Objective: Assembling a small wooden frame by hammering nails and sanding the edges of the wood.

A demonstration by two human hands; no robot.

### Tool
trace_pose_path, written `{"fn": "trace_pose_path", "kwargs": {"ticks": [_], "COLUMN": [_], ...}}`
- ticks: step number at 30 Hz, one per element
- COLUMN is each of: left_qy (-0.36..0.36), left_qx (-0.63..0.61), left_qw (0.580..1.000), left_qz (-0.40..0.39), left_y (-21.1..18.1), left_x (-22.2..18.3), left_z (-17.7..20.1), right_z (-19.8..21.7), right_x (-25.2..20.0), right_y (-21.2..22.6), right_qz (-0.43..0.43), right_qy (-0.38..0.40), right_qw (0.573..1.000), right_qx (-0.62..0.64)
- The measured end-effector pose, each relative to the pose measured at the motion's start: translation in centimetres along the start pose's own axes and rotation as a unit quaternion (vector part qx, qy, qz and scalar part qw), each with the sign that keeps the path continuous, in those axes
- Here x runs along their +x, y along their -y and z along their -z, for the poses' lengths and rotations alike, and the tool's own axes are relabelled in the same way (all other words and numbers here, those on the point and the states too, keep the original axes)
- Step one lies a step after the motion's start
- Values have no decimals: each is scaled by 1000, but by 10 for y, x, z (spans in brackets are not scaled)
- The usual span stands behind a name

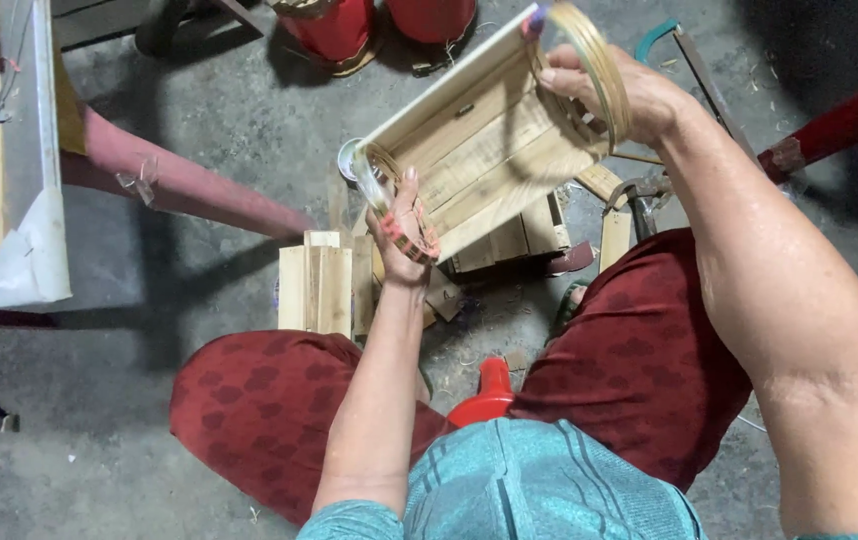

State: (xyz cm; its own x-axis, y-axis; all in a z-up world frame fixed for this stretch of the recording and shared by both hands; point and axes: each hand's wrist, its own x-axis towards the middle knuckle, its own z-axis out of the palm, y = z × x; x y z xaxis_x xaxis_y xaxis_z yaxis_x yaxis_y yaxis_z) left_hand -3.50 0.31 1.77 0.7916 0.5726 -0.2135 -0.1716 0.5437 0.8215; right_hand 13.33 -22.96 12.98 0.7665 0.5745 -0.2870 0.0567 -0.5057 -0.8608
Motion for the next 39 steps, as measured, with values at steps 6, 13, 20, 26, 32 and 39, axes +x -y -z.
{"fn": "trace_pose_path", "kwargs": {"ticks": [6, 13, 20, 26, 32, 39], "left_qy": [-48, -50, -13, -23, -36, -65], "left_qx": [105, 211, 56, 89, 21, 45], "left_qw": [984, 965, 993, 984, 979, 975], "left_qz": [137, 150, 101, 154, 199, 206], "left_y": [-17, 49, 74, 69, 68, 82], "left_x": [5, 45, 52, 49, 25, 15], "left_z": [-26, 16, 23, 18, 5, 6], "right_z": [-4, -15, -8, -12, -18, -19], "right_x": [10, 16, 18, 28, 23, 19], "right_y": [6, 5, 11, -14, -13, -1], "right_qz": [50, 45, 8, -33, 15, -79], "right_qy": [9, -50, -58, -61, -48, -50], "right_qw": [994, 997, 997, 995, 999, 996], "right_qx": [97, 30, 44, 70, 18, -14]}}
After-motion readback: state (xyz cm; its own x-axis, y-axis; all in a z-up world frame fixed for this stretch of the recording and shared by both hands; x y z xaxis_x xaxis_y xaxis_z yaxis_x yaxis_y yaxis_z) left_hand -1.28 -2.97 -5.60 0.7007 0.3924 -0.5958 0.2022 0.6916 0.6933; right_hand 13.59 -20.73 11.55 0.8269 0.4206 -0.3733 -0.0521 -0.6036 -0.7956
